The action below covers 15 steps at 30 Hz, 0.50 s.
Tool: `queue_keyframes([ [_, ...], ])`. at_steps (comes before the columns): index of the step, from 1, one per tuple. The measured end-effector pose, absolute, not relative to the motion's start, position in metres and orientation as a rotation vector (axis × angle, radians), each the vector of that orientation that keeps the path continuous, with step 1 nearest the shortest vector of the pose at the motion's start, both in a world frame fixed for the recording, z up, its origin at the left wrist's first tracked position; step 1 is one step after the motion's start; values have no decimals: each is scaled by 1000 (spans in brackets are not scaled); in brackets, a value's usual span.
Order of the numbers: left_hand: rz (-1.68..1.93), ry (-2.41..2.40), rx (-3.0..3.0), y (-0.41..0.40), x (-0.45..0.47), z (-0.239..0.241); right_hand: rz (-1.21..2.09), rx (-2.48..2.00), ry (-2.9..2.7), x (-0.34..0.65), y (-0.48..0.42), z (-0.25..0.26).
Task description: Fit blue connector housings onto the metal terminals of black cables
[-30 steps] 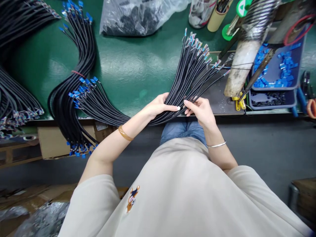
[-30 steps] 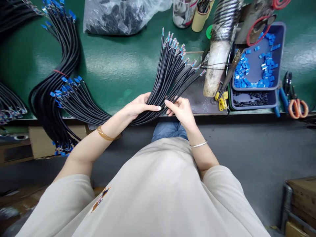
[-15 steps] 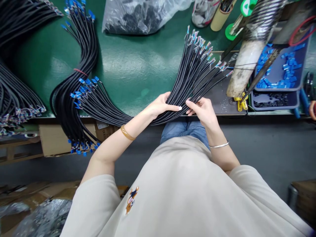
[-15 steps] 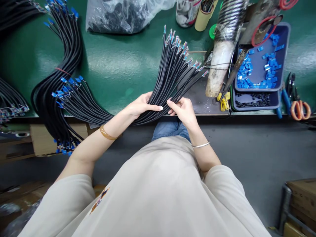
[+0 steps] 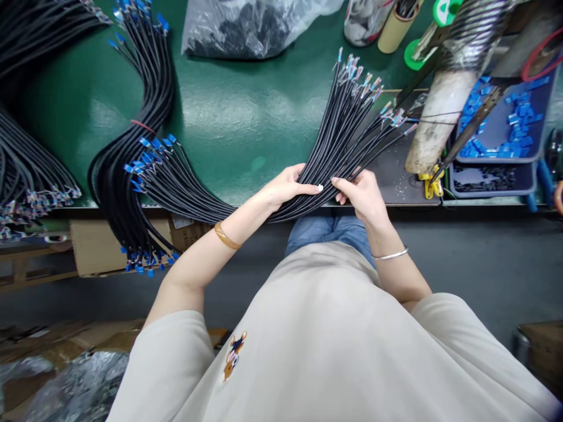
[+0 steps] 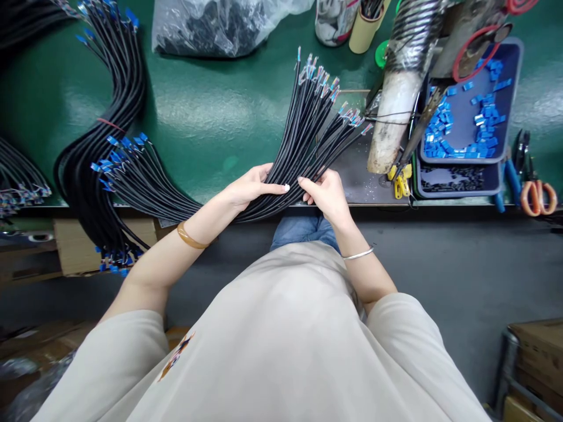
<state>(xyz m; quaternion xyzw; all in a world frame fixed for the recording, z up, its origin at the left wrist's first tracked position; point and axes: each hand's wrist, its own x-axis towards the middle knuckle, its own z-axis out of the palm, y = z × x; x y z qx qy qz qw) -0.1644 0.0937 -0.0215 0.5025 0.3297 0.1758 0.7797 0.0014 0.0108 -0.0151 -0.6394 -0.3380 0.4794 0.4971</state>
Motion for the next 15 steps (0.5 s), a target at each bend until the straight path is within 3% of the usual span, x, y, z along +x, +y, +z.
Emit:
queue_keyframes([
  [15,420,748,1047,91,-162,-17,1103,-1584,-945,4,13,-20],
])
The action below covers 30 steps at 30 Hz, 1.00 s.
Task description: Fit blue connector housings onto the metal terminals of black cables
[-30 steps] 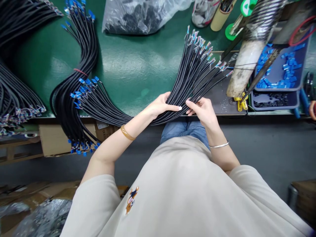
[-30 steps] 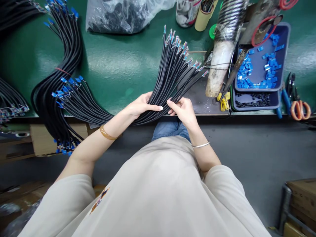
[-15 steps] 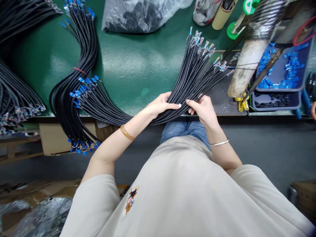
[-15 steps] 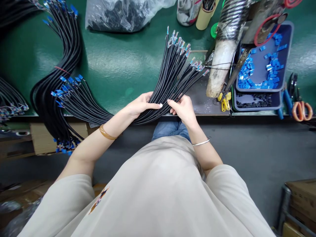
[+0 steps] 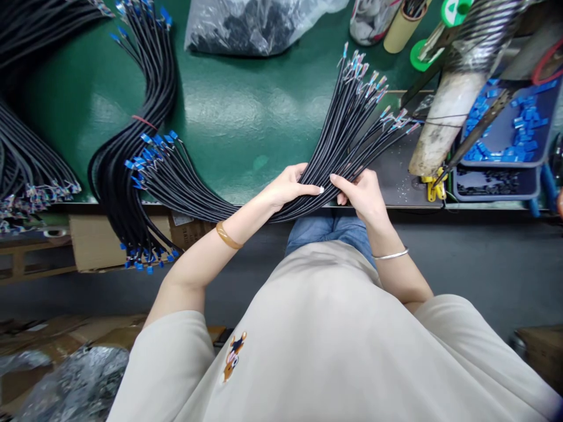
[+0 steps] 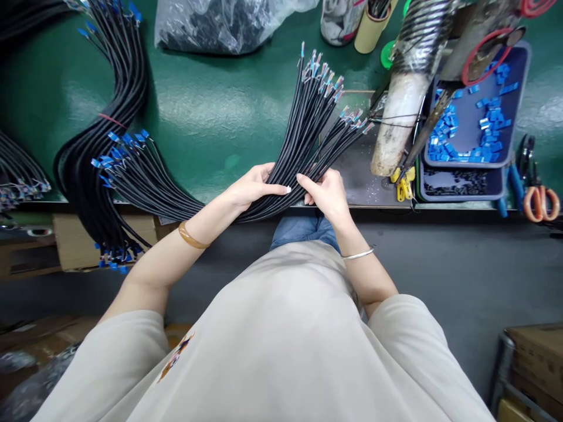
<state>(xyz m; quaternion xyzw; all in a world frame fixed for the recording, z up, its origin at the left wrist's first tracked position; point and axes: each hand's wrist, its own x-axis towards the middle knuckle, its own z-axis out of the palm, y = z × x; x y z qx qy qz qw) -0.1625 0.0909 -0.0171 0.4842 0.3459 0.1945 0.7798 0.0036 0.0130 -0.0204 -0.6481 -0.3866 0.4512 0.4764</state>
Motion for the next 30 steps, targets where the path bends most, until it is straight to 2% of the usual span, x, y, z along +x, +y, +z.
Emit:
queue_keyframes([
  [13,351,810,997,91,-162,-13,1271,-1423,-776,2,19,-11],
  [30,387,813,974,93,-164,-14,1111,-1598,-995,5,24,-18],
])
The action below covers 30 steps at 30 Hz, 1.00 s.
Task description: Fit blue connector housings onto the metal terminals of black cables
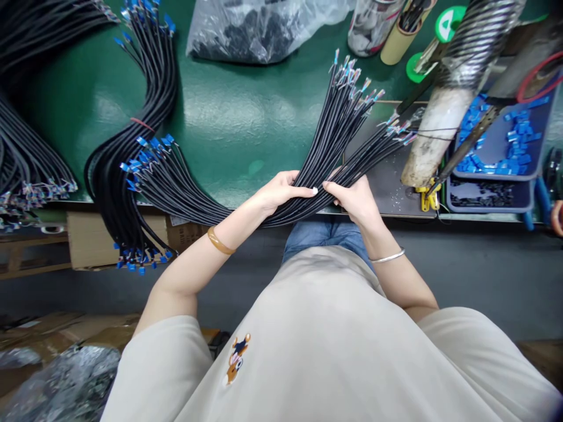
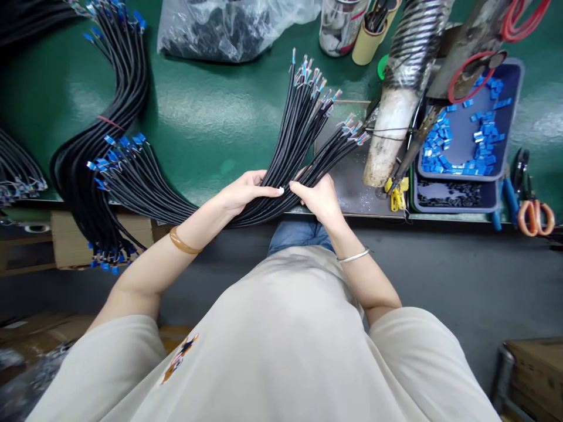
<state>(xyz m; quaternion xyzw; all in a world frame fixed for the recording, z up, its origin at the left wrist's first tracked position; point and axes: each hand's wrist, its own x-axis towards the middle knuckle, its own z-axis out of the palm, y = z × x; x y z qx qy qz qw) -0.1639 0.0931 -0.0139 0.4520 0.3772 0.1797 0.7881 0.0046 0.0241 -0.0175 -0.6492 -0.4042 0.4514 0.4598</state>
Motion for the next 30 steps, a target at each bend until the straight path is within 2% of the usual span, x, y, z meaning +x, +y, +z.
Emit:
queue_keyframes([
  [16,412,811,1012,91,-161,-10,1335,-1464,-795,2,29,-5],
  [23,427,815,1010,93,-162,-15,1170,-1530,-884,2,28,-10],
  [30,395,768,1044,94,-166,-24,1290,-1488,-818,1,30,-9],
])
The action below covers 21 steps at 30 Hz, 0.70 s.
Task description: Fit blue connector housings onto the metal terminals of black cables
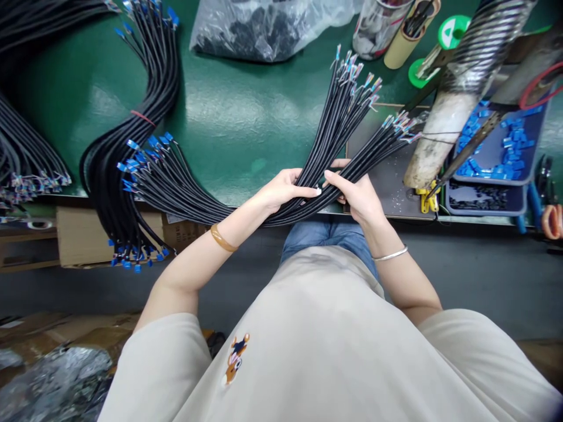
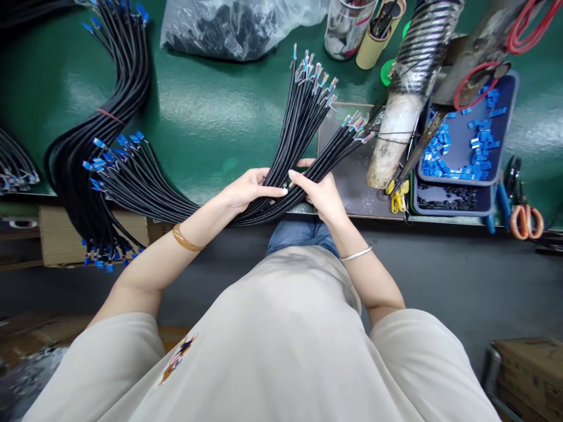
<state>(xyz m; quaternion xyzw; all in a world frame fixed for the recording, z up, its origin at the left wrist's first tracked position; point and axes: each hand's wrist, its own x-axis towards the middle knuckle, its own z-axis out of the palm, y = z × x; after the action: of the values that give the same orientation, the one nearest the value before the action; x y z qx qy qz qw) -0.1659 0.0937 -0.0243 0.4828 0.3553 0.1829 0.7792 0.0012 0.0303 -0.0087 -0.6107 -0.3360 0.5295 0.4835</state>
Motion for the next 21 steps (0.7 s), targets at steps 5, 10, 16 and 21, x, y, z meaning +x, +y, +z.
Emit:
queue_keyframes([
  [5,415,780,1037,93,-166,-23,1184,-1536,-903,2,36,-12],
  [10,440,791,981,92,-165,-19,1144,-1562,-934,2,30,-13],
  [16,458,767,972,94,-166,-23,1248,-1490,-772,0,31,-11],
  [21,448,749,928,94,-167,-24,1215,-1478,-850,1,34,-11],
])
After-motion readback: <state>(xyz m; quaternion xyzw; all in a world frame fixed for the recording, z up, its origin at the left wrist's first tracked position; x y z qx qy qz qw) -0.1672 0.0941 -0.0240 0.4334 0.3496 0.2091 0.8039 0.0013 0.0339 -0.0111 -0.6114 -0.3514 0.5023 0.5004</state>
